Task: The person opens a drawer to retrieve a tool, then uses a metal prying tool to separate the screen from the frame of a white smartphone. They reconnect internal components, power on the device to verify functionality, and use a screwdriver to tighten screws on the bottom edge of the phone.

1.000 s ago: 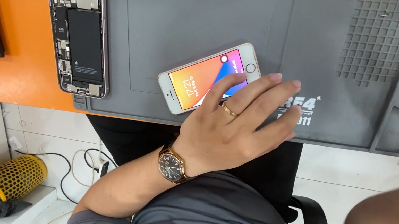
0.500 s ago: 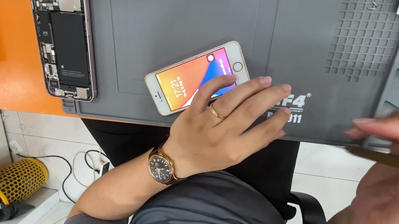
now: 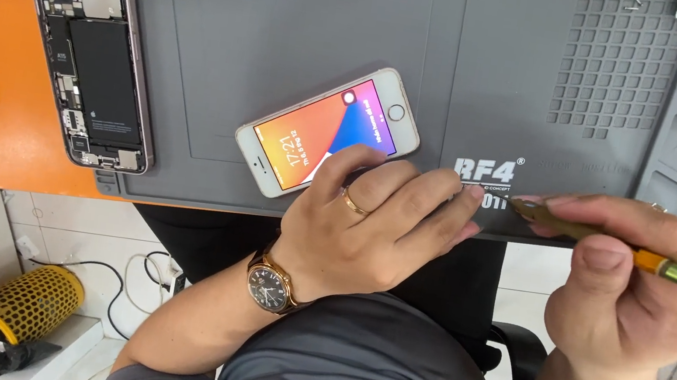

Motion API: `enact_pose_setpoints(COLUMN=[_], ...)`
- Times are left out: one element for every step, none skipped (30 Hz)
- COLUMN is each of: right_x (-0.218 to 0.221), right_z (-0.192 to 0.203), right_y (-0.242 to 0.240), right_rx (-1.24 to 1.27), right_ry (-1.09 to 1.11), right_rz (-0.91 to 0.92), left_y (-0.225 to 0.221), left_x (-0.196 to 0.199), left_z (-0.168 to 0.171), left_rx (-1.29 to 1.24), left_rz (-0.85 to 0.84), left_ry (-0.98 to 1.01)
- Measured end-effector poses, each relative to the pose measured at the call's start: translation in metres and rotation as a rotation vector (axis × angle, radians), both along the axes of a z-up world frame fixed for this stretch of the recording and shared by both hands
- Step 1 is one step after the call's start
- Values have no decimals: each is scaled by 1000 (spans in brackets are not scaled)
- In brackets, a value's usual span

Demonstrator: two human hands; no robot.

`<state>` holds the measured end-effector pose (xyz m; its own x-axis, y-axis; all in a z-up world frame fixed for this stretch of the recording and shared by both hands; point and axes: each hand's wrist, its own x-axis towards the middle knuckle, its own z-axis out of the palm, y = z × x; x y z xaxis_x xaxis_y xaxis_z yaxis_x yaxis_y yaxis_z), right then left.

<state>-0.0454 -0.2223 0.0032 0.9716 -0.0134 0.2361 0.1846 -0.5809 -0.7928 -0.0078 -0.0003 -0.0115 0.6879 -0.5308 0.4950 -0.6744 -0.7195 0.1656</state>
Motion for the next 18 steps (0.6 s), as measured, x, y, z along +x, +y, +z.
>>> enact_pose_setpoints(right_x=[0,0,1,3,5,4,4,4,4,4,4,3,2,1,1,1,1,1], right_z=[0,-1,-1,0,1,1,0,0,-1,-1,-2,-3,-4,-5,-6,-6,-7,-6], right_y=[0,0,0,-1,-1,-2,-4,-5,-3,0,2,2,1,1,1,2,2,3], right_rx=[-9,-16,-15,-49,-82,-82,-80,-77,-77,0,78,78,95,112,113,123,133,132], right_ry=[-4,-9,-7,-17,-26,-25,-18,-12,-11,3,18,19,28,37,38,34,30,31], right_rz=[-3,-6,-5,13,31,31,40,50,51,29,8,8,-3,-14,-14,-27,-40,-42], left_y=[0,0,0,-1,-1,-1,-1,-1,-1,-1,-2,-1,-1,0,0,0,0,-1], left_x=[0,0,0,0,0,0,0,0,0,-1,-1,1,4,6,5,5,4,4], left_z=[-1,-1,-1,-1,-1,-1,0,0,0,1,1,5,9,13,12,11,10,8], left_rx=[0,0,1,0,-1,-1,-2,-3,-3,-45,-88,-88,-123,-158,-157,-177,-196,-197], left_rz=[3,7,8,12,16,16,15,13,14,44,75,76,86,95,95,94,92,90], left_ry=[-14,-28,-27,-27,-28,-27,-22,-17,-16,61,139,140,187,233,235,258,282,283])
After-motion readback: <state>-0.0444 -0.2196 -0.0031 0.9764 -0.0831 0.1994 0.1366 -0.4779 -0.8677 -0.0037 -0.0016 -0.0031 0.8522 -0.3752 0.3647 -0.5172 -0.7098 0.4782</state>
